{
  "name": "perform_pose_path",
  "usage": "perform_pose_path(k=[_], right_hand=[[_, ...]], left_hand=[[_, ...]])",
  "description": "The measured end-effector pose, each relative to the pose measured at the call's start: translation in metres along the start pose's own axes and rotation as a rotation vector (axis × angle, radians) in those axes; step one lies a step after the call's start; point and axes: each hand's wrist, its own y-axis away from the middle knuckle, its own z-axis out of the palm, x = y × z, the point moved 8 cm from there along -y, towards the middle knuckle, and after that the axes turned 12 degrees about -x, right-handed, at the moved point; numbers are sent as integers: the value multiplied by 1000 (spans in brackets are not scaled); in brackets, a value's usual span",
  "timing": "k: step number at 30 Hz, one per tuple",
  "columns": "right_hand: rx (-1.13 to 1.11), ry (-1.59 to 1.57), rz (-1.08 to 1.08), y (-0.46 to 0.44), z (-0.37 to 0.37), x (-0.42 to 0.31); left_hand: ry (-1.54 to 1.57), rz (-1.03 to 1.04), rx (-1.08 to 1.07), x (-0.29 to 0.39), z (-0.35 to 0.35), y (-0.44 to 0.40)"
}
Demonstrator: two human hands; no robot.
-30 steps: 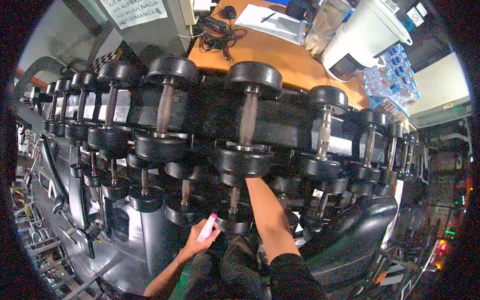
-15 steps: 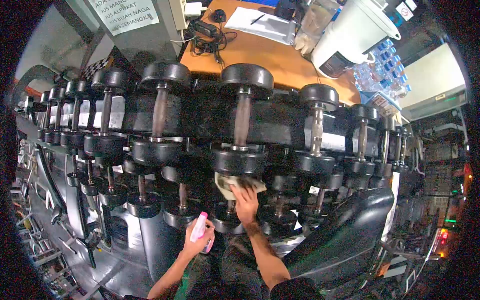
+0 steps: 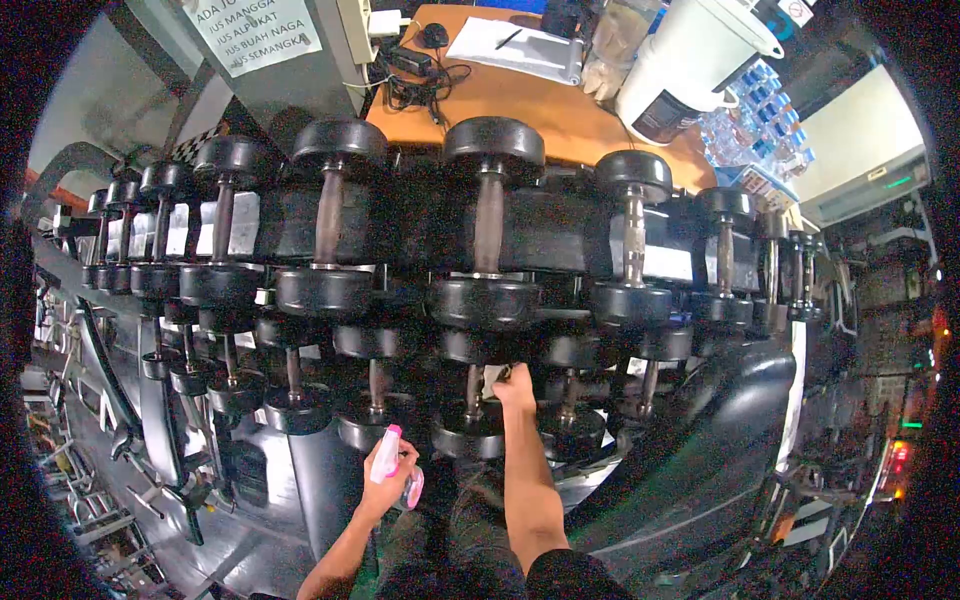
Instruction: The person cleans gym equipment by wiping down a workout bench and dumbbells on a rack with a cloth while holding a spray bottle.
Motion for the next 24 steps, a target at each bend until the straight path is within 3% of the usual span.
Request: perform_pose_path(k=[2, 3, 5, 8, 10, 12, 14, 16, 18, 20, 22, 24], right_hand=[[172, -115, 22, -13, -19, 73], [234, -523, 156, -4, -4, 53], [715, -1484, 271, 29, 36, -11], [603, -1344, -122, 45, 69, -57], [475, -1177, 48, 55, 111, -54], [189, -1164, 152, 46, 156, -50], [98, -1269, 130, 20, 168, -19], [119, 352, 238, -15, 145, 39], [82, 503, 348, -5, 122, -50], [341, 517, -71, 2, 112, -122], [202, 482, 212, -8, 107, -100], [-14, 301, 216, -11, 104, -62]], left_hand=[[15, 8, 13, 2, -4, 5], [34, 19, 30, 4, -7, 7], [48, 34, 33, 7, -10, 10], [49, 49, 57, 12, -13, 12], [57, 3, 49, 13, -12, 15], [41, 26, 48, 13, -10, 16], [25, 54, 61, 14, -11, 18], [4, 52, 56, 14, -12, 22], [19, 75, 55, 10, -14, 24], [-7, 56, 65, 7, -16, 28], [9, 60, 55, 6, -16, 33], [21, 77, 34, 7, -14, 33]])
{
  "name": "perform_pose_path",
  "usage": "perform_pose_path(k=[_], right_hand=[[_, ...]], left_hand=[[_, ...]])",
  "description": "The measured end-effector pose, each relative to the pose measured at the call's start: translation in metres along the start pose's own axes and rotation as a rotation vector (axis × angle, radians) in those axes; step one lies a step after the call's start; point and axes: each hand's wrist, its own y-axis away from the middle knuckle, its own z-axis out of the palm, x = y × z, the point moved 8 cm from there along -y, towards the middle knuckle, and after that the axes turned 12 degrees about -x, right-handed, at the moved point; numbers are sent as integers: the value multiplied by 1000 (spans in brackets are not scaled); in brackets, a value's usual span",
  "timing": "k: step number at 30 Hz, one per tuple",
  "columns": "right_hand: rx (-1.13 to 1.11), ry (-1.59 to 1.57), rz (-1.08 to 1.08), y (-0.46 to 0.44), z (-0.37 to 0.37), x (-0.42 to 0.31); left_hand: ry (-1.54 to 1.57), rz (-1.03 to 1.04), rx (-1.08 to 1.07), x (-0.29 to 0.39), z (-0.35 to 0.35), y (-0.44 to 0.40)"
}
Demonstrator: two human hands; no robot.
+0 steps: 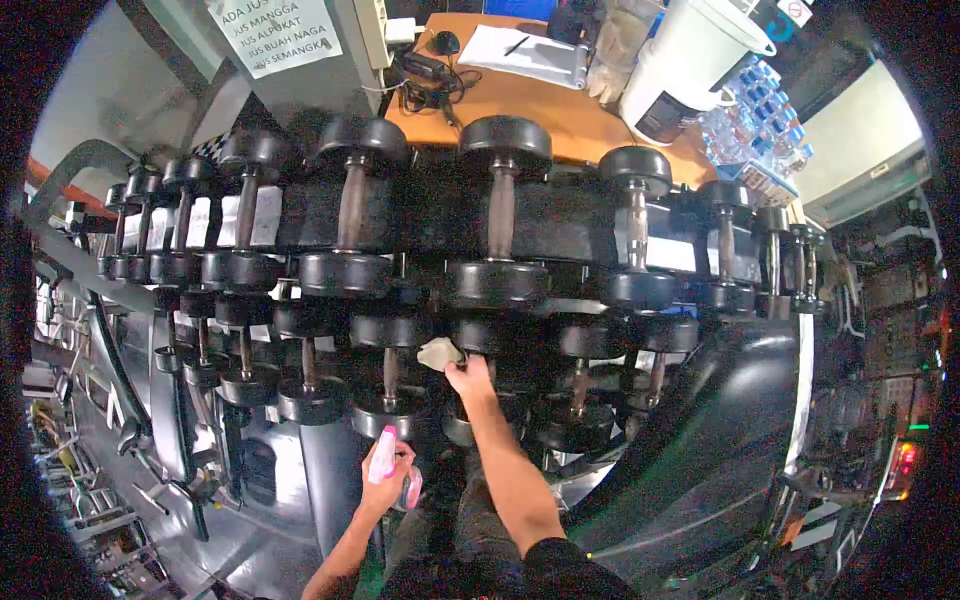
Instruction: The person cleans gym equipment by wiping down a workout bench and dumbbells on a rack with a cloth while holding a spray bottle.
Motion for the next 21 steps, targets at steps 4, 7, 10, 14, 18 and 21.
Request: perform_pose_path(k=[4, 7, 10, 14, 18, 21], right_hand=[[-25, -2022, 232, 14, 3, 59], [-50, -2098, 42, 34, -38, 62], [-108, -2007, -339, 73, -58, 64], [256, -1756, -213, 111, -75, 81], [210, -1544, -319, 154, -91, 66], [302, -1547, -154, 178, -87, 93]], left_hand=[[1, -14, -1, -4, 3, 3], [-41, -28, -25, -5, 6, -3], [-76, -86, -46, -9, 9, -9], [-93, -162, -74, -20, 15, -9], [-131, -219, -101, -31, 23, -8], [-292, -235, -121, -44, 28, -8]])
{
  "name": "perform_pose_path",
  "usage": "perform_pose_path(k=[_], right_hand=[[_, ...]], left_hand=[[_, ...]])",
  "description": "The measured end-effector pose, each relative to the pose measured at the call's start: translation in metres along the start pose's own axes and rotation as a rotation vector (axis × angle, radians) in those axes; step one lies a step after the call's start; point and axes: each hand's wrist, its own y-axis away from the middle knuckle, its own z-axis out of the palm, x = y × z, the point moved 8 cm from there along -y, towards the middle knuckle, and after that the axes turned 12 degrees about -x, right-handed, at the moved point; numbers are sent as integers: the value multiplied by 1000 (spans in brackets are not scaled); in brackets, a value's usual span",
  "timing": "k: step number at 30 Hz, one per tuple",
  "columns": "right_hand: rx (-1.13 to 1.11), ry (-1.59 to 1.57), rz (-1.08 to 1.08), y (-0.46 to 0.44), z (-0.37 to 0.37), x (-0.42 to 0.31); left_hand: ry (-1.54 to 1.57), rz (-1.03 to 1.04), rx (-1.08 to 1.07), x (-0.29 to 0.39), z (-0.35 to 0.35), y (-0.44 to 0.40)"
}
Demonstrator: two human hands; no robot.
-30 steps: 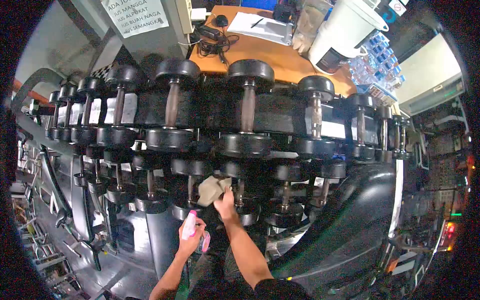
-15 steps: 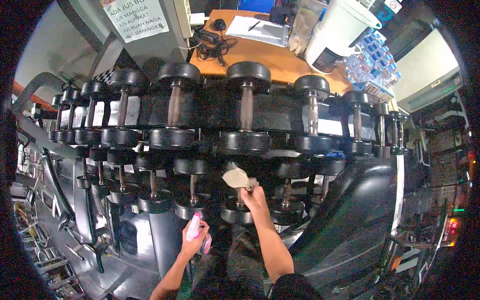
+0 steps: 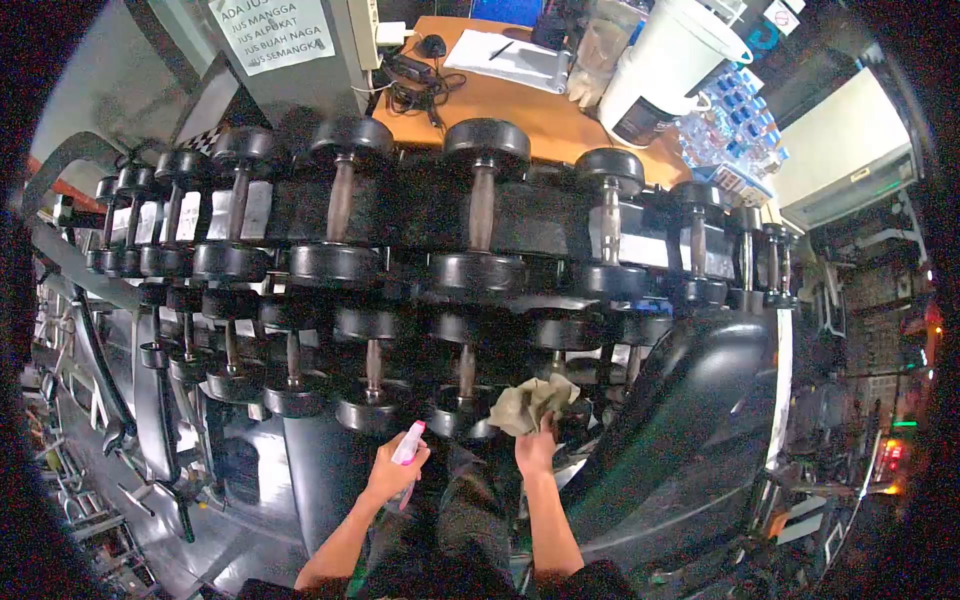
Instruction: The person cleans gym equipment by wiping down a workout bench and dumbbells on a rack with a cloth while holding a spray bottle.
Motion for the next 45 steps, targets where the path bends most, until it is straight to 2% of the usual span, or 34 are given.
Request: perform_pose_path(k=[2, 5, 7, 10, 17, 19, 21, 23, 25, 27, 28, 29, 31, 32, 33, 35, 36, 37, 39, 40, 41, 43, 44, 45], right_hand=[[55, 63, -26, 9, -35, -2], [90, 120, -56, 29, -28, -10], [303, 178, -15, 46, -27, -14], [229, 203, -93, 44, -32, -14], [285, 302, -19, 20, -37, -1], [304, 497, -197, -2, -47, -2], [335, 905, -282, -19, -22, -2], [112, 1649, -331, -47, 10, 15], [6, 1684, -214, -58, 64, 36], [-186, 1661, -621, -59, 100, 53], [-246, 1736, -509, -64, 96, 62], [-328, 1846, -634, -58, 111, 69], [-509, 2170, -621, -59, 124, 86], [-523, 2186, -496, -65, 120, 90], [-519, 2189, -495, -65, 120, 85], [-727, 2185, -356, -63, 114, 84], [-810, 2185, -310, -62, 109, 83], [-806, 2187, -307, -60, 104, 75], [-753, 2057, 265, -51, 83, 69], [-757, 2050, 214, -51, 93, 56], [-757, 2033, 263, -69, 78, 55], [-675, 2119, 285, -68, 125, 32], [-540, 2083, 236, -77, 129, 29], [-563, 1949, 16, -79, 147, 27]], left_hand=[[-44, 69, 17, -2, 5, -3], [-117, 79, 28, 8, 10, -5], [-154, 56, 21, 15, 12, -7], [-224, 56, 21, 24, 14, -9], [-176, 122, 46, 30, 16, -14], [-198, 137, 60, 36, 15, -13], [-223, 152, 75, 41, 14, -12], [-220, 149, 49, 41, 16, -12], [-228, 146, 31, 37, 17, -10], [-238, 144, 16, 31, 18, -8], [-187, 142, 12, 22, 19, -7], [-136, 140, 8, 19, 18, -7], [-136, 97, 2, 10, 16, -6], [-139, 58, -6, 5, 16, -6], [-137, 59, -9, 1, 16, -7], [-183, 170, 10, 6, 15, -7], [-176, 159, 11, 4, 14, -7], [-175, 158, 7, 3, 14, -7], [-151, 164, 7, 6, 12, -5], [-147, 162, 6, 4, 11, -5], [-136, 165, 9, 2, 10, -7], [-133, 154, 15, -1, 4, -3], [-104, 114, 29, 0, 0, -2], [-72, 73, 42, -1, -3, -1]])
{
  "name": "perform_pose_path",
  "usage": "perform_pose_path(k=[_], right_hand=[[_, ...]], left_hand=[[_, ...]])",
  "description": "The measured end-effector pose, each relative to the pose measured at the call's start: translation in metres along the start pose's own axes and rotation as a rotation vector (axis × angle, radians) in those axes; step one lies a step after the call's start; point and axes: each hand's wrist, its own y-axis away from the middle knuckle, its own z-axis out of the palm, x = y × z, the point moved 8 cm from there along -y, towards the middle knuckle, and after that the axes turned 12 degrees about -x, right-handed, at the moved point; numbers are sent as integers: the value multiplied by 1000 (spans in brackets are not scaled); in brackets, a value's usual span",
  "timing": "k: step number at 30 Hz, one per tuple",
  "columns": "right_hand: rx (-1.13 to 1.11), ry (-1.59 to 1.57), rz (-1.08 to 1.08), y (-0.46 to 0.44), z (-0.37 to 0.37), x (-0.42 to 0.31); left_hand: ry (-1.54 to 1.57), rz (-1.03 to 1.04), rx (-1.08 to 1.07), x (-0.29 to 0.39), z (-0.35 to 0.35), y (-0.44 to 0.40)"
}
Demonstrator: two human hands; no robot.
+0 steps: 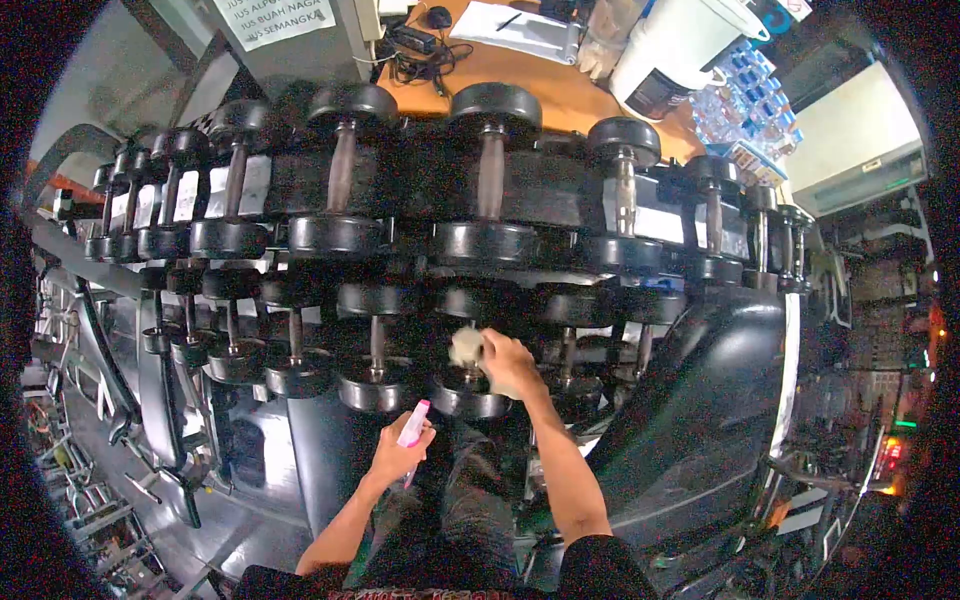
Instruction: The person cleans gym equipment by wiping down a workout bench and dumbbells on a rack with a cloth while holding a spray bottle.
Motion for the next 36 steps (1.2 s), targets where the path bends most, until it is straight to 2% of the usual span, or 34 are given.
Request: perform_pose_path(k=[2, 3, 4, 5, 8, 9, 11, 12, 15, 17, 18, 19, 20, 21, 23, 24, 26, 28, 29, 30, 31, 32, 36], right_hand=[[36, -35, -48, -13, 11, -21], [31, 55, -75, -24, 26, -36], [-127, 104, 88, -31, 51, -32], [-163, 124, -21, -46, 88, -23], [-421, 399, 88, -69, 177, 14], [-430, 387, 94, -69, 178, 7], [-645, 438, 176, -70, 184, 7], [-647, 433, 182, -63, 183, 8], [-375, 227, 23, -33, 136, -6], [-487, 212, -88, -11, 116, 3], [-594, 62, -103, 5, 96, -2], [-595, 78, -144, 9, 93, 16], [-676, 33, -31, 21, 65, 7], [-653, -69, -4, 20, 57, 29], [-679, 298, 185, 12, 32, 60], [-692, 564, 347, 4, 27, 83], [-453, 424, 263, -19, 25, 104], [-35, -21, 174, -34, 50, 121], [-172, 40, 193, -34, 66, 107], [-299, 184, 2, -42, 94, 100], [-339, 190, 92, -41, 108, 118], [-380, 198, 182, -33, 103, 105], [-457, 239, 216, -27, 85, 76]], left_hand=[[-6, -7, -12, 1, -5, 2], [-16, -7, -23, 2, -7, 2], [-16, -8, -18, 2, -10, 3], [-12, 32, -7, 3, -12, 5], [-3, 76, -22, -4, -15, 4], [2, 88, -46, -6, -15, 4], [47, 21, -49, -10, -14, 5], [92, -32, -48, -12, -14, 6], [143, -69, -49, -16, -10, 6], [176, -86, -28, -26, -9, 8], [153, -44, -29, -30, -8, 7], [128, -3, -33, -30, -8, 7], [128, -6, -36, -32, -9, 6], [119, 5, -45, -32, -8, 5], [112, 14, -56, -33, -7, 3], [112, -5, -69, -34, -7, 3], [108, -25, -89, -30, -7, 1], [123, -100, -107, -27, -5, 0], [122, -103, -107, -28, -3, -1], [111, -72, -101, -28, -2, -2], [98, -42, -97, -26, -3, -2], [93, -43, -100, -26, -3, -2], [79, -2, -87, -21, -3, 0]])
